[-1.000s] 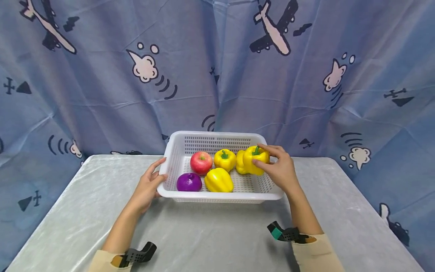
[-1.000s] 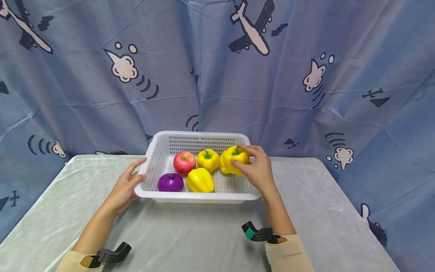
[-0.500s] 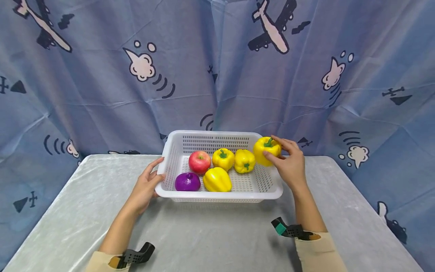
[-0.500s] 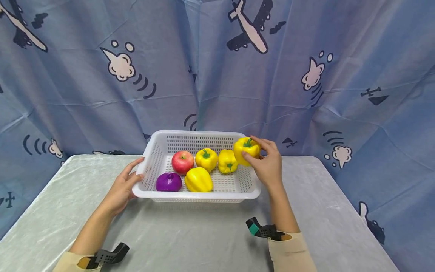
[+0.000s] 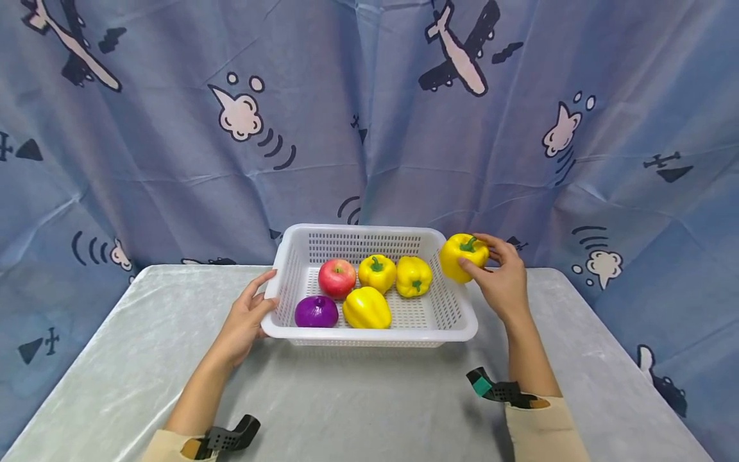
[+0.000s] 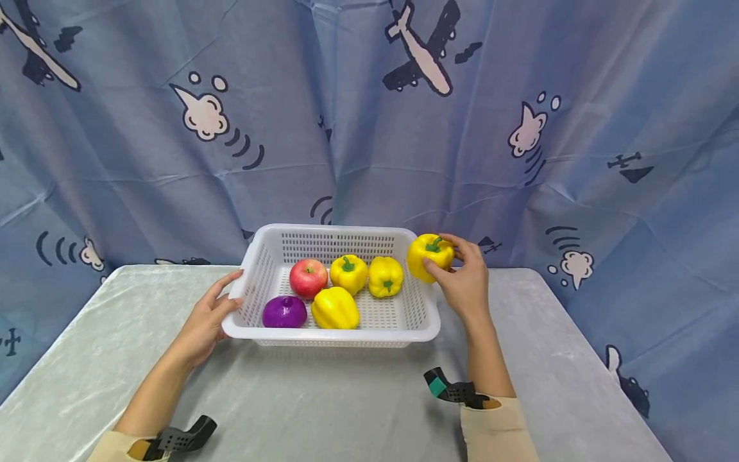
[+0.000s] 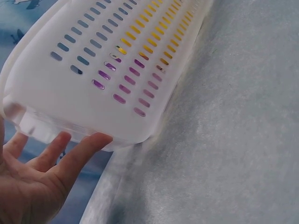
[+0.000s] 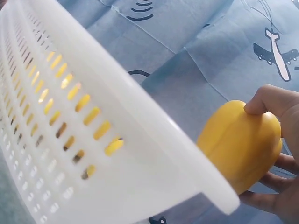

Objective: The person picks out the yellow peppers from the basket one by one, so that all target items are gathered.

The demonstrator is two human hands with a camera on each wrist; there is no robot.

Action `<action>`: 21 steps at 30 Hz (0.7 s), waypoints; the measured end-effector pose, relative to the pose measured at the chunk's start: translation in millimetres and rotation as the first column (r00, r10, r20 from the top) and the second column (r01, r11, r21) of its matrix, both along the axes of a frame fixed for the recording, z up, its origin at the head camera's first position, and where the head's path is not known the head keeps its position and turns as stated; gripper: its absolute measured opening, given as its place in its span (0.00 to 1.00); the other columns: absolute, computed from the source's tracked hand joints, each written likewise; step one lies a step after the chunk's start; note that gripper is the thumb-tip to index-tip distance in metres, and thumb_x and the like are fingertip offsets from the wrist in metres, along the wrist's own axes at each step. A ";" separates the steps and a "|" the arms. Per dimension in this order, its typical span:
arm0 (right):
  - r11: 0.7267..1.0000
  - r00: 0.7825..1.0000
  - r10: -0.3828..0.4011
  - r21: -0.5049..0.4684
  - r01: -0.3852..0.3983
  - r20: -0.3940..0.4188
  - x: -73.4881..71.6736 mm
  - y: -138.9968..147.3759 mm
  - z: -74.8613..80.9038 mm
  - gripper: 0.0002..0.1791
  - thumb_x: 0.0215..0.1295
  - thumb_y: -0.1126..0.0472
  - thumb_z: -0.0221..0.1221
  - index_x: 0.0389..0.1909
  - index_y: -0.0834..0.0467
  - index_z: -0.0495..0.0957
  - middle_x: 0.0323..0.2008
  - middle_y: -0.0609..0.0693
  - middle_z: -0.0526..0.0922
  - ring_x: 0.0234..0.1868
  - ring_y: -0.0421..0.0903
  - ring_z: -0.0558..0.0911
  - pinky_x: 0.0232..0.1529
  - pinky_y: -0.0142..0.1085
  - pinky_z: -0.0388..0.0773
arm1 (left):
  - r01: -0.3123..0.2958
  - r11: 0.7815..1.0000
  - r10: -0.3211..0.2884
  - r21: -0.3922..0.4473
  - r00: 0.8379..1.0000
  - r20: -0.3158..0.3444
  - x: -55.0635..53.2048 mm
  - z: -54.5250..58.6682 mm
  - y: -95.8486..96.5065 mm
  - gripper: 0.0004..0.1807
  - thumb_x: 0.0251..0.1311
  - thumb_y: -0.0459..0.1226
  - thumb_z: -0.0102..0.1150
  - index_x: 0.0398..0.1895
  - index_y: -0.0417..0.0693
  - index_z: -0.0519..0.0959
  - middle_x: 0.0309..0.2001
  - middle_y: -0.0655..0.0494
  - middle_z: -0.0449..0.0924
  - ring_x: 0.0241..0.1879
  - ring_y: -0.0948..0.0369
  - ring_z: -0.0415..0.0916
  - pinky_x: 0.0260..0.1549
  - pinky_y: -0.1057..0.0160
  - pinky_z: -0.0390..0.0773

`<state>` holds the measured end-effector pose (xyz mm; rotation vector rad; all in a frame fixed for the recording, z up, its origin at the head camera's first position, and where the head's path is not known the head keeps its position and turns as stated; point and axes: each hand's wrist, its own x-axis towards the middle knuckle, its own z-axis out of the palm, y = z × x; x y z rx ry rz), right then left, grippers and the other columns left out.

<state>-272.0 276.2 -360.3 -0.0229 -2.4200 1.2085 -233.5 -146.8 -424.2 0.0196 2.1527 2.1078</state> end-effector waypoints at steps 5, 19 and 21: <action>0.999 1.000 -0.004 -0.039 0.005 0.007 -0.1 3.5 -0.2 0.30 0.65 0.55 0.66 0.67 0.57 0.73 0.67 0.58 0.74 0.65 0.60 0.76 0.60 0.48 0.81 | -0.009 1.000 0.009 -0.009 1.000 0.010 0.0 -0.7 0.7 0.34 0.74 0.34 0.44 0.80 0.63 0.53 0.73 0.37 0.65 0.56 0.51 0.78 0.38 0.58 0.88; 0.975 0.975 -0.176 -0.161 0.154 -0.133 -12.7 15.1 -20.5 0.29 0.61 0.59 0.69 0.64 0.58 0.77 0.60 0.58 0.78 0.56 0.48 0.78 0.42 0.13 0.71 | 0.001 1.000 -0.001 -0.025 1.000 -0.009 -0.2 -3.0 -0.4 0.34 0.74 0.34 0.44 0.80 0.62 0.52 0.72 0.36 0.65 0.53 0.53 0.79 0.36 0.59 0.88; 0.972 0.973 -0.198 -0.149 0.180 -0.120 -14.5 17.3 -23.6 0.29 0.61 0.58 0.69 0.64 0.58 0.77 0.60 0.58 0.78 0.56 0.48 0.78 0.46 0.18 0.77 | 0.002 1.000 -0.003 -0.023 1.000 -0.007 -0.1 -2.1 -0.6 0.34 0.74 0.34 0.44 0.80 0.63 0.52 0.73 0.36 0.65 0.53 0.53 0.79 0.36 0.59 0.87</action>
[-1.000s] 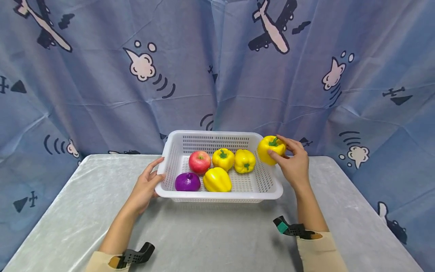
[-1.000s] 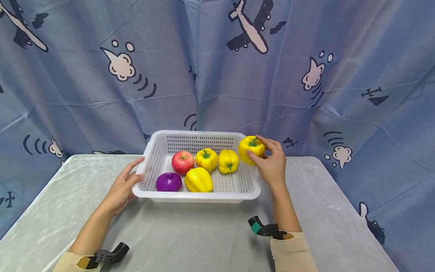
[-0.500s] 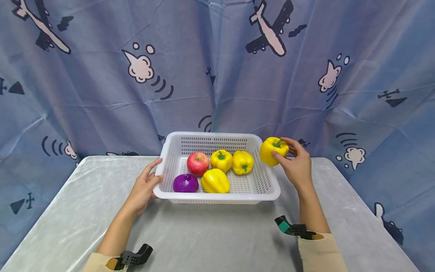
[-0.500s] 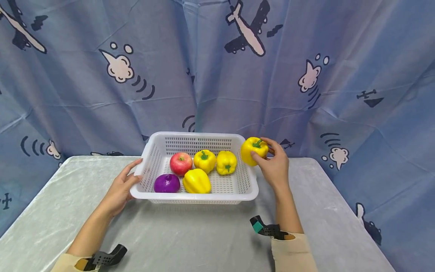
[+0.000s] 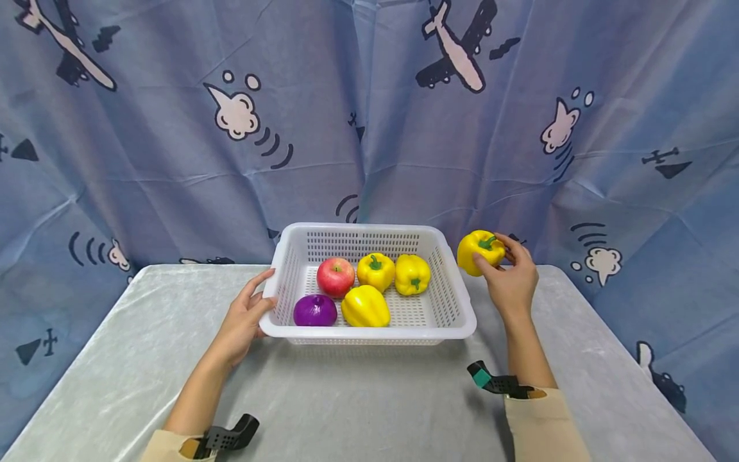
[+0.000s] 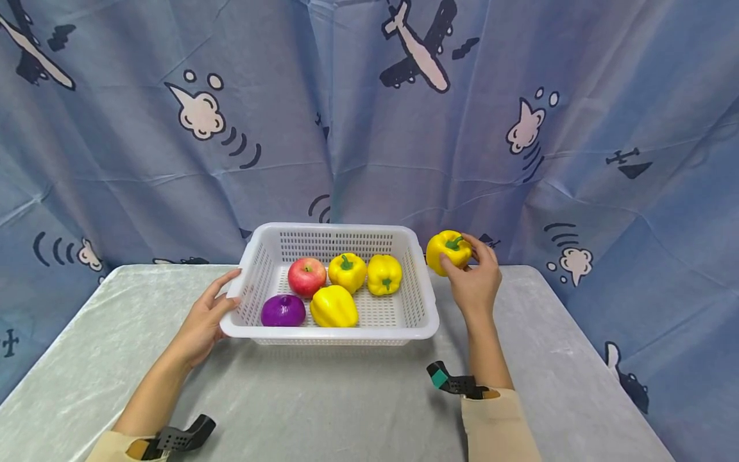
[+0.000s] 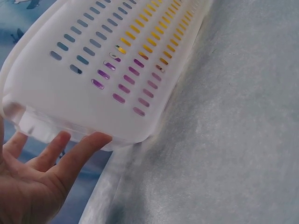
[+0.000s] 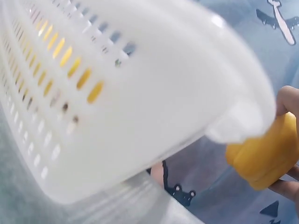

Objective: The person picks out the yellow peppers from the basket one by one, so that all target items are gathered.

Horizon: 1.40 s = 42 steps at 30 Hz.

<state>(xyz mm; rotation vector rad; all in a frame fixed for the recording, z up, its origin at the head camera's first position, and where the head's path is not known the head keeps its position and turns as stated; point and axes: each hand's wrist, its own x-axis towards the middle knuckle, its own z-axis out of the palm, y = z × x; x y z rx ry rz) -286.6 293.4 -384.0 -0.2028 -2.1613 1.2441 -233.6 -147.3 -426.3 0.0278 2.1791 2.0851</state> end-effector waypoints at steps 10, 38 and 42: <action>0.999 0.998 -0.048 -0.013 0.049 0.029 -10.8 8.2 -20.0 0.30 0.59 0.58 0.70 0.63 0.58 0.78 0.62 0.59 0.77 0.60 0.54 0.78 0.59 0.48 0.82 | -0.005 1.000 0.005 0.010 1.000 0.001 0.9 2.0 -0.8 0.34 0.74 0.34 0.44 0.80 0.63 0.53 0.72 0.35 0.65 0.52 0.55 0.80 0.36 0.60 0.87; 0.992 0.987 -0.093 -0.073 0.103 0.129 -17.0 19.6 -56.6 0.31 0.62 0.59 0.68 0.67 0.58 0.75 0.65 0.61 0.73 0.67 0.60 0.73 0.66 0.55 0.76 | -0.006 1.000 0.006 0.010 1.000 0.015 0.0 3.5 -0.8 0.34 0.74 0.34 0.43 0.80 0.63 0.53 0.73 0.36 0.64 0.57 0.49 0.78 0.37 0.60 0.87; 0.995 0.989 -0.069 -0.059 0.077 0.130 -17.3 23.4 -65.5 0.31 0.61 0.60 0.69 0.66 0.60 0.75 0.65 0.63 0.72 0.67 0.62 0.72 0.67 0.56 0.75 | -0.009 1.000 0.008 0.011 1.000 0.023 0.3 3.6 0.2 0.34 0.74 0.34 0.43 0.80 0.63 0.53 0.73 0.36 0.64 0.56 0.50 0.78 0.37 0.60 0.87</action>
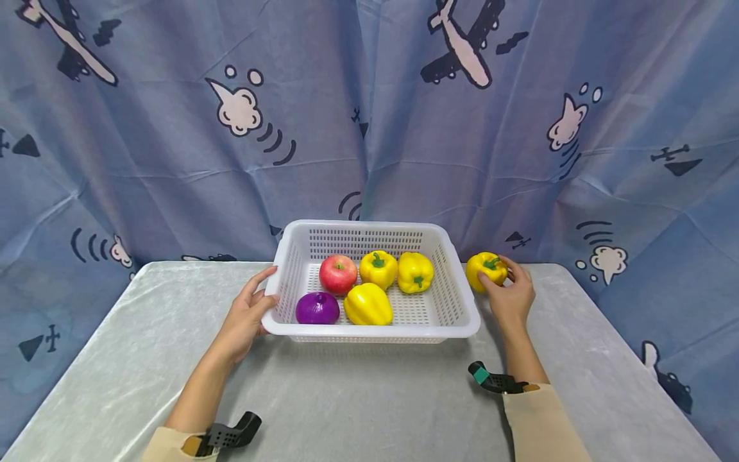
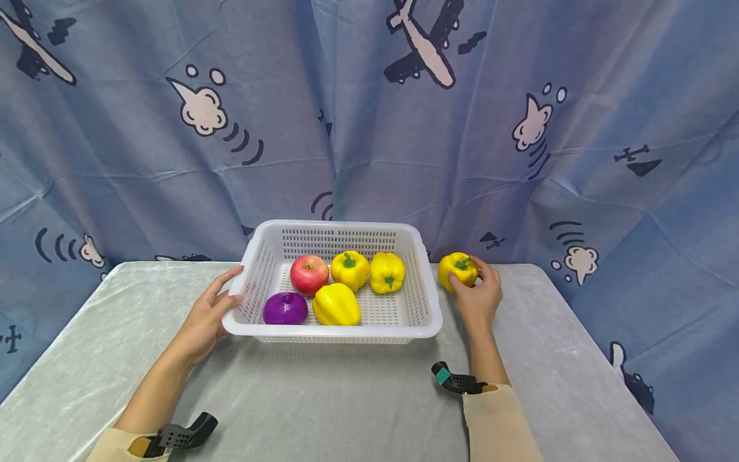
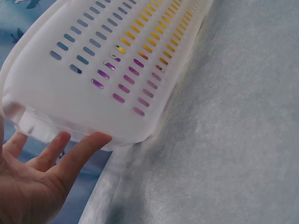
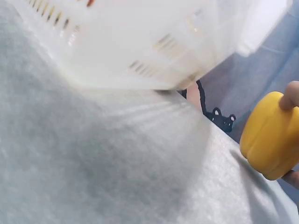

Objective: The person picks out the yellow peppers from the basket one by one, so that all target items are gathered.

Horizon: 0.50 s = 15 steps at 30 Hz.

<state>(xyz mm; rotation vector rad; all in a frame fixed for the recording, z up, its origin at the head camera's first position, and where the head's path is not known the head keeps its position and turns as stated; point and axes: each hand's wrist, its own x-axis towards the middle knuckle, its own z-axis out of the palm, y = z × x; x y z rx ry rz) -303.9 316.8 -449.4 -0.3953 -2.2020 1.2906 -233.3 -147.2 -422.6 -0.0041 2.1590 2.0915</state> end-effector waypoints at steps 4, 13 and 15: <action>1.000 1.000 0.005 0.016 -0.006 0.022 -2.1 3.7 -7.9 0.31 0.61 0.60 0.68 0.67 0.60 0.74 0.66 0.63 0.71 0.68 0.63 0.72 0.68 0.57 0.73 | 0.001 1.000 -0.001 0.009 1.000 -0.002 -0.4 -0.2 0.1 0.34 0.74 0.34 0.44 0.80 0.63 0.53 0.73 0.35 0.65 0.54 0.51 0.79 0.37 0.60 0.87; 1.000 0.999 -0.026 0.006 0.026 0.030 -4.2 5.5 -14.3 0.31 0.62 0.59 0.67 0.67 0.58 0.73 0.68 0.62 0.71 0.68 0.62 0.72 0.68 0.55 0.73 | 0.003 1.000 -0.003 0.005 1.000 -0.003 -0.9 -0.3 -0.1 0.34 0.74 0.34 0.43 0.80 0.63 0.53 0.73 0.36 0.65 0.57 0.49 0.77 0.37 0.60 0.87; 1.000 0.999 -0.020 0.011 0.020 0.028 -4.2 4.8 -14.2 0.31 0.62 0.59 0.68 0.67 0.59 0.73 0.68 0.62 0.71 0.68 0.63 0.72 0.68 0.56 0.73 | 0.002 1.000 -0.002 0.004 1.000 -0.005 -0.7 -0.1 -0.4 0.34 0.74 0.34 0.43 0.80 0.64 0.52 0.73 0.36 0.64 0.57 0.48 0.77 0.38 0.60 0.87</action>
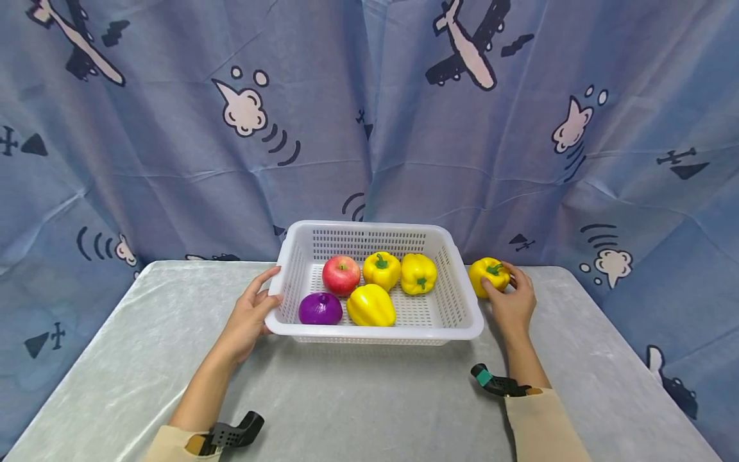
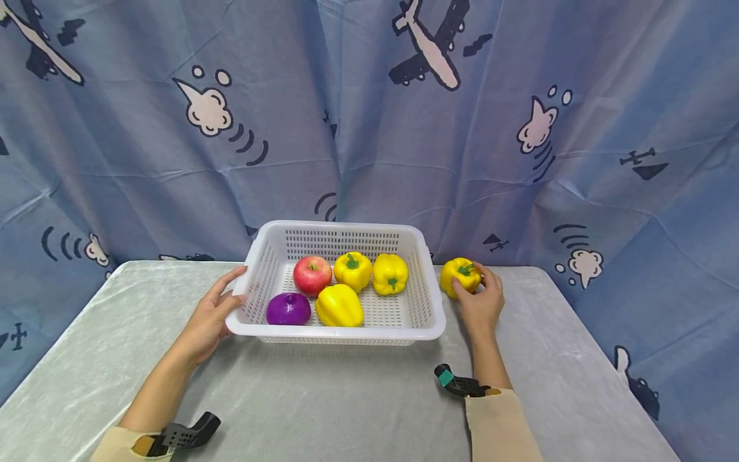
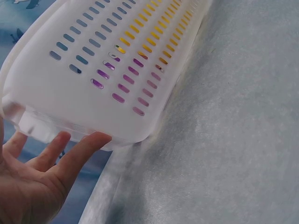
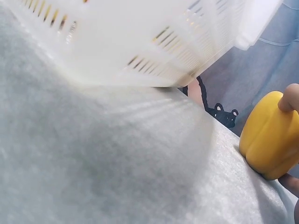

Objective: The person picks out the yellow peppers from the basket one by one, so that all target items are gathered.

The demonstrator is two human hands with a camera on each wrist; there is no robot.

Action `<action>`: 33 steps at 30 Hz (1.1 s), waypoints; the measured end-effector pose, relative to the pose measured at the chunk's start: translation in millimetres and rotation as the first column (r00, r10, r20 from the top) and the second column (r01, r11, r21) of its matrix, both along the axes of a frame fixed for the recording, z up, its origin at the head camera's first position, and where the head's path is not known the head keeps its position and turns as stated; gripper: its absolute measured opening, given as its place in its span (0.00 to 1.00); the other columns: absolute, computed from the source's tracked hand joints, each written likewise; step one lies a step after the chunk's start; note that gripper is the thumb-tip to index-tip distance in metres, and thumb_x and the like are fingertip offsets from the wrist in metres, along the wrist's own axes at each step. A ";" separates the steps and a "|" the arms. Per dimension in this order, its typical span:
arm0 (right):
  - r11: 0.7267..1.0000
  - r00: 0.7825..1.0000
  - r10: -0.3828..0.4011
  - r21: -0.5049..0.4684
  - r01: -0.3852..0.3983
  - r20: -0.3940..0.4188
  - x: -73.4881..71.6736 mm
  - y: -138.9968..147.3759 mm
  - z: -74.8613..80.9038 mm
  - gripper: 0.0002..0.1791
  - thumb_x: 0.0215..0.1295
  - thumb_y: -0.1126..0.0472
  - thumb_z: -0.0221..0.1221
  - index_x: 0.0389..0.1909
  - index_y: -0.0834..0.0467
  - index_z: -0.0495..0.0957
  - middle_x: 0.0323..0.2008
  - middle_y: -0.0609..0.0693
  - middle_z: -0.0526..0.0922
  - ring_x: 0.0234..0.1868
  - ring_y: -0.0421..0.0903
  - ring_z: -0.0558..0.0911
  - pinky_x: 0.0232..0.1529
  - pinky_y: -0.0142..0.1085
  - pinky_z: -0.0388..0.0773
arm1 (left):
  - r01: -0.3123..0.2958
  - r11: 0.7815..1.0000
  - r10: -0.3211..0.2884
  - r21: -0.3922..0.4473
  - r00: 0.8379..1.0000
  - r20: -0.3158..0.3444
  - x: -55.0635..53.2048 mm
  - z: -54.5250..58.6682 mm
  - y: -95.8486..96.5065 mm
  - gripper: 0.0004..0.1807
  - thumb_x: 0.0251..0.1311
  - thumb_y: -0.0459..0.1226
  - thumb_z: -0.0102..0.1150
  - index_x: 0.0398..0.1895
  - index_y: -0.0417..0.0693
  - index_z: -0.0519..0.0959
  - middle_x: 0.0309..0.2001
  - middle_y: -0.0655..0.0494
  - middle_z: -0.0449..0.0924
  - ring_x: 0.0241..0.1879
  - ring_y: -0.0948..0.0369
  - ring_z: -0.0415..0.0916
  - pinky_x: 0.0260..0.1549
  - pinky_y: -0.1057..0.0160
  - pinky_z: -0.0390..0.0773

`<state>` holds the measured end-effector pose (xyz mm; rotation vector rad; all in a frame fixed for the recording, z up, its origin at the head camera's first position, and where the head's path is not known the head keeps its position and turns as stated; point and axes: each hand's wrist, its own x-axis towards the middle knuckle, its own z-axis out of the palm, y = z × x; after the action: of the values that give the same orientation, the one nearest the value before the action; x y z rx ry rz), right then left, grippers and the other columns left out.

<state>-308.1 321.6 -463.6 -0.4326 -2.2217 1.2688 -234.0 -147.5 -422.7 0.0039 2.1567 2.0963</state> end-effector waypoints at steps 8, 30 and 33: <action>1.000 1.000 0.029 -0.007 -0.029 -0.001 1.9 1.8 4.2 0.31 0.64 0.57 0.66 0.67 0.59 0.73 0.68 0.62 0.71 0.68 0.61 0.72 0.68 0.56 0.73 | -0.001 1.000 0.001 0.004 1.000 0.002 0.5 -0.5 0.2 0.34 0.74 0.34 0.43 0.80 0.64 0.53 0.73 0.37 0.64 0.57 0.49 0.77 0.38 0.60 0.87; 0.998 0.997 0.053 -0.030 -0.051 0.051 30.3 -14.6 97.4 0.29 0.68 0.50 0.64 0.68 0.50 0.74 0.67 0.51 0.77 0.68 0.48 0.73 0.70 0.45 0.74 | -0.004 1.000 0.004 0.000 1.000 -0.006 1.0 -1.3 -0.2 0.34 0.74 0.34 0.43 0.80 0.63 0.53 0.72 0.35 0.66 0.54 0.52 0.79 0.37 0.61 0.87; 0.996 0.994 0.072 -0.067 -0.066 0.082 34.6 -22.8 109.6 0.29 0.67 0.48 0.64 0.68 0.47 0.74 0.68 0.49 0.77 0.69 0.47 0.73 0.70 0.43 0.74 | -0.003 1.000 0.003 -0.007 1.000 -0.013 -0.1 -1.0 0.0 0.34 0.74 0.34 0.43 0.80 0.63 0.53 0.72 0.35 0.66 0.55 0.51 0.78 0.37 0.61 0.87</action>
<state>-273.4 298.8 -354.0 -0.4452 -2.2888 1.3851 -234.2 -147.5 -423.7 0.0129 2.1722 2.0964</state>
